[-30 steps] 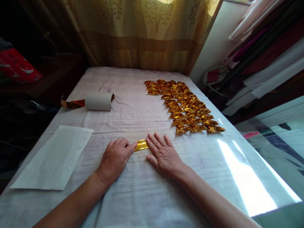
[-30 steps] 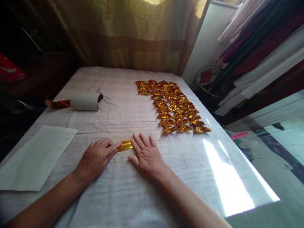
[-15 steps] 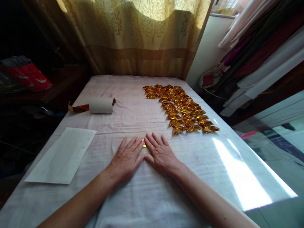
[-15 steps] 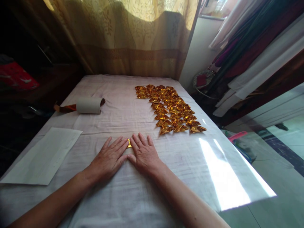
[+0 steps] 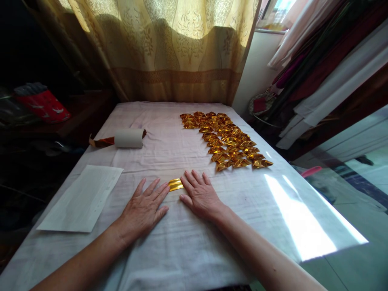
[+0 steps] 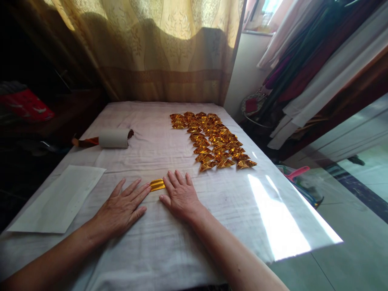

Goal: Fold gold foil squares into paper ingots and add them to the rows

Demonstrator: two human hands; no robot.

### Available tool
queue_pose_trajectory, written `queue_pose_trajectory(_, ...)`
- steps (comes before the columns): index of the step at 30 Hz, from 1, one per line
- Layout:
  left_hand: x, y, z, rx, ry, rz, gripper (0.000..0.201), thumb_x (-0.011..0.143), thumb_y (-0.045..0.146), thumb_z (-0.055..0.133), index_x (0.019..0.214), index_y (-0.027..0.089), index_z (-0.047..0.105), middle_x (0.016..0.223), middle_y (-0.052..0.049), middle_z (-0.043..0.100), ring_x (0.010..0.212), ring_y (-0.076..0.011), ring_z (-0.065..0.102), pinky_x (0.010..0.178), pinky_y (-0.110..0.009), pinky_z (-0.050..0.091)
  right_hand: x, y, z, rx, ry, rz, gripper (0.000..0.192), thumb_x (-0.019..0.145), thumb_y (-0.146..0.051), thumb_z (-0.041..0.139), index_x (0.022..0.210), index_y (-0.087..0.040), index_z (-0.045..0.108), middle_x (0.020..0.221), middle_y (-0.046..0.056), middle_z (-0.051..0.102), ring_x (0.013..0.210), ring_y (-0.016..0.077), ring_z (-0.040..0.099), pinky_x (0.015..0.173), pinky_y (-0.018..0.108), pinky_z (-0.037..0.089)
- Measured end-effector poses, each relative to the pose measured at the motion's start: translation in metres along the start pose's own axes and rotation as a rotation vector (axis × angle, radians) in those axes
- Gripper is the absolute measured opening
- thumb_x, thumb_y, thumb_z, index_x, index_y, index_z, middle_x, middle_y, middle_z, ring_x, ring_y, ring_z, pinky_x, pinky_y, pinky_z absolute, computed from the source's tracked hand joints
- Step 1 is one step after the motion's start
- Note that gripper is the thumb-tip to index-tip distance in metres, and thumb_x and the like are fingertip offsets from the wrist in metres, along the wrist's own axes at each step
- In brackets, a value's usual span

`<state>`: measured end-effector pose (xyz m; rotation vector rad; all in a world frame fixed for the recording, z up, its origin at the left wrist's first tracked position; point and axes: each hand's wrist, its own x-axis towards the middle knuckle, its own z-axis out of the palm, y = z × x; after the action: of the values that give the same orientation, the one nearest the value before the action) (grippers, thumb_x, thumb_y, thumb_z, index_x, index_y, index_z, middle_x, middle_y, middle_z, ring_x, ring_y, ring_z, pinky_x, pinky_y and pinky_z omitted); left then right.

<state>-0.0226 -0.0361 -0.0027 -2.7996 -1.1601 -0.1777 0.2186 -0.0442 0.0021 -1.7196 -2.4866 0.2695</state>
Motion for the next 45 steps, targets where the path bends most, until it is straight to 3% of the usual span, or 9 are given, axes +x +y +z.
queue_pose_trajectory(6, 0.006, 0.004, -0.007, 0.036, -0.002, 0.028, 0.054, 0.101, 0.052, 0.033, 0.141, 0.021, 0.052, 0.143, -0.006, 0.057, 0.138, -0.0274, 0.044, 0.119, -0.048, 0.008, 0.002, -0.006, 0.003, -0.012, 0.072, 0.011, 0.066, 0.097, -0.053, 0.047, 0.151, -0.016, 0.037, 0.16, 0.014, 0.026, 0.149, 0.0327, 0.02, 0.119, 0.059, 0.016)
queue_pose_trajectory(12, 0.008, 0.001, -0.011, 0.053, 0.003, 0.053, 0.053, 0.1, 0.052, 0.035, 0.142, 0.024, 0.051, 0.144, -0.005, 0.056, 0.139, -0.0264, 0.043, 0.12, -0.047, 0.007, 0.005, -0.017, 0.002, 0.036, 0.032, -0.163, 0.061, 0.1, -0.053, 0.04, 0.152, -0.021, 0.036, 0.159, 0.006, 0.033, 0.15, 0.0286, 0.018, 0.121, 0.058, 0.01)
queue_pose_trajectory(18, 0.012, -0.004, -0.014, -0.009, -0.062, 0.039, 0.046, 0.101, 0.046, 0.037, 0.141, 0.028, 0.052, 0.142, -0.003, 0.058, 0.138, -0.0286, 0.043, 0.118, -0.053, 0.01, -0.007, 0.001, 0.002, 0.012, 0.013, -0.027, 0.059, 0.101, -0.051, 0.036, 0.152, -0.022, 0.036, 0.159, 0.006, 0.031, 0.15, 0.0309, 0.017, 0.12, 0.06, 0.011)
queue_pose_trajectory(23, 0.031, 0.002, -0.03, -0.095, -0.091, -0.039, 0.033, 0.098, 0.04, 0.049, 0.124, 0.029, 0.065, 0.128, -0.004, 0.068, 0.124, -0.0283, 0.055, 0.111, -0.051, 0.025, -0.012, 0.008, 0.0, -0.002, 0.024, 0.04, 0.057, 0.101, -0.05, 0.038, 0.15, -0.022, 0.04, 0.16, 0.009, 0.03, 0.15, 0.0317, 0.019, 0.119, 0.059, 0.015)
queue_pose_trajectory(27, 0.05, 0.012, -0.038, -0.197, -0.14, -0.202, 0.017, 0.093, 0.033, 0.058, 0.097, 0.022, 0.07, 0.1, -0.005, 0.074, 0.095, -0.0226, 0.065, 0.087, -0.036, 0.044, -0.012, 0.006, -0.002, 0.017, 0.049, 0.067, 0.052, 0.101, -0.045, 0.04, 0.148, -0.023, 0.043, 0.158, 0.009, 0.035, 0.148, 0.0309, 0.024, 0.118, 0.057, 0.02)
queue_pose_trajectory(30, 0.057, 0.016, -0.034, -0.219, -0.06, -0.282, 0.014, 0.087, 0.03, 0.064, 0.098, 0.021, 0.068, 0.099, -0.006, 0.071, 0.093, -0.0233, 0.064, 0.08, -0.034, 0.046, -0.013, 0.006, -0.002, 0.032, 0.087, 0.06, 0.049, 0.1, -0.042, 0.043, 0.145, -0.023, 0.048, 0.156, 0.01, 0.039, 0.147, 0.0322, 0.027, 0.116, 0.057, 0.023)
queue_pose_trajectory(34, 0.058, 0.011, -0.025, -0.232, -0.022, -0.282, 0.033, 0.085, 0.029, 0.066, 0.117, 0.022, 0.065, 0.106, -0.007, 0.07, 0.097, -0.0256, 0.064, 0.083, -0.037, 0.047, -0.015, 0.009, 0.0, 0.076, 0.157, 0.02, 0.044, 0.097, -0.037, 0.052, 0.137, -0.022, 0.056, 0.152, 0.011, 0.045, 0.144, 0.0335, 0.032, 0.115, 0.057, 0.025)
queue_pose_trajectory(40, 0.063, 0.009, -0.026, -0.253, 0.041, -0.245, 0.012, 0.086, 0.026, 0.064, 0.096, 0.024, 0.07, 0.098, -0.005, 0.067, 0.091, -0.023, 0.061, 0.08, -0.035, 0.046, -0.009, 0.012, 0.009, 0.203, 0.354, -0.039, 0.019, 0.089, -0.025, 0.062, 0.106, -0.023, 0.07, 0.135, 0.008, 0.062, 0.134, 0.0293, 0.046, 0.11, 0.049, 0.033)
queue_pose_trajectory(45, 0.07, 0.013, -0.022, -0.229, 0.103, -0.177, 0.015, 0.09, 0.016, 0.056, 0.09, 0.024, 0.069, 0.094, -0.003, 0.065, 0.086, -0.0197, 0.059, 0.074, -0.03, 0.047, -0.005, 0.01, 0.009, 0.203, 0.519, -0.077, 0.013, 0.091, -0.017, 0.058, 0.091, -0.023, 0.07, 0.104, 0.005, 0.074, 0.1, 0.0212, 0.062, 0.09, 0.036, 0.043)
